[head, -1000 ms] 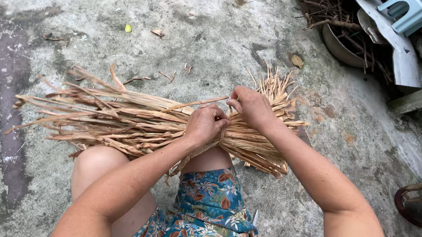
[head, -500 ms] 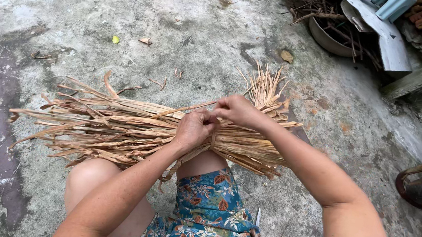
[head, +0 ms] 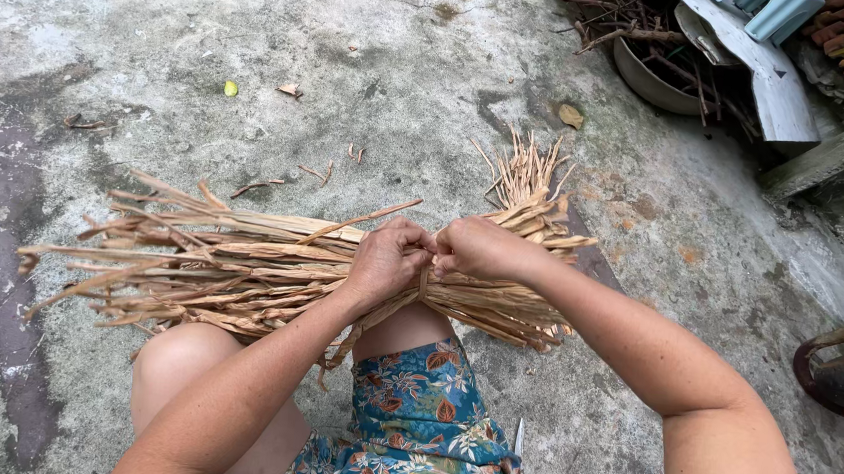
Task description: The person sits on a concrete floor and uses shears to trim and split dried plant stalks. They repeatedly cut the stalks into smaller pieces and gather them into a bundle, which is then tied together with a strip of material.
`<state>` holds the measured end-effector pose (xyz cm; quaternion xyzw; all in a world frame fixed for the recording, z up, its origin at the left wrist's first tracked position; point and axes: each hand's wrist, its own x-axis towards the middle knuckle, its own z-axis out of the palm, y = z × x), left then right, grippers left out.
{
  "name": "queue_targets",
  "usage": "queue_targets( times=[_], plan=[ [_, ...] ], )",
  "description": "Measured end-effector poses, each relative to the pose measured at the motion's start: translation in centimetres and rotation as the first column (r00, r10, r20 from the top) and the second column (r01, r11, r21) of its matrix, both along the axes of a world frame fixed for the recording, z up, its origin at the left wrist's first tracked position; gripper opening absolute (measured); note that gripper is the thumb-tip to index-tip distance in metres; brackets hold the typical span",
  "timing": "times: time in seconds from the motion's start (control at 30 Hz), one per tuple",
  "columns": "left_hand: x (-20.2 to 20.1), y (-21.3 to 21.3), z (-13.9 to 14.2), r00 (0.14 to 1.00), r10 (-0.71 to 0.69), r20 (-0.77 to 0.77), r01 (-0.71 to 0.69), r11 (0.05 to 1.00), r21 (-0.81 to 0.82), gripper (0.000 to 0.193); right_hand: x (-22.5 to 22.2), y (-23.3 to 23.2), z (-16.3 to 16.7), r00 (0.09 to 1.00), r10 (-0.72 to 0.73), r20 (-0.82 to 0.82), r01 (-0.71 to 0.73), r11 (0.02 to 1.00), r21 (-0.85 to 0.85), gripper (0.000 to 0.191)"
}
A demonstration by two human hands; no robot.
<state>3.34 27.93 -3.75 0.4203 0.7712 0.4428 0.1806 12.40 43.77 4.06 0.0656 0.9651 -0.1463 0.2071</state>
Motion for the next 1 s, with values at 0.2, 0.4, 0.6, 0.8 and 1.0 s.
queue_targets(
  times=[0.2,0.4,0.6,0.8,1.0],
  plan=[
    [0.0,-0.3,0.1,0.986,-0.108,-0.123,0.102,0.993,-0.057,0.023,-1.1,1.6,-0.9,0.993,-0.051,-0.102,0.015,0.944,-0.330,0.017],
    [0.1,-0.2,0.5,0.987,-0.070,-0.147,0.053,0.991,-0.119,0.033,-1.4,2.7,-4.6,0.909,-0.380,-0.174,0.208,0.773,-0.600,0.017],
    [-0.4,-0.1,-1.0,0.997,0.058,0.045,-0.059,0.998,0.018,0.033,0.3,1.6,-6.0,0.841,-0.298,-0.451,0.191,0.944,-0.268,0.017],
    [-0.6,0.3,-3.2,0.997,0.062,-0.054,-0.062,0.998,0.007,0.026,2.6,-2.1,-5.3,0.784,-0.060,-0.618,0.168,0.979,0.118,0.016],
    [-0.9,1.1,-5.4,0.999,0.010,-0.038,-0.009,0.999,0.031,0.020,2.1,-4.2,-4.0,0.895,-0.123,-0.429,0.219,0.958,0.182,0.031]
  ],
)
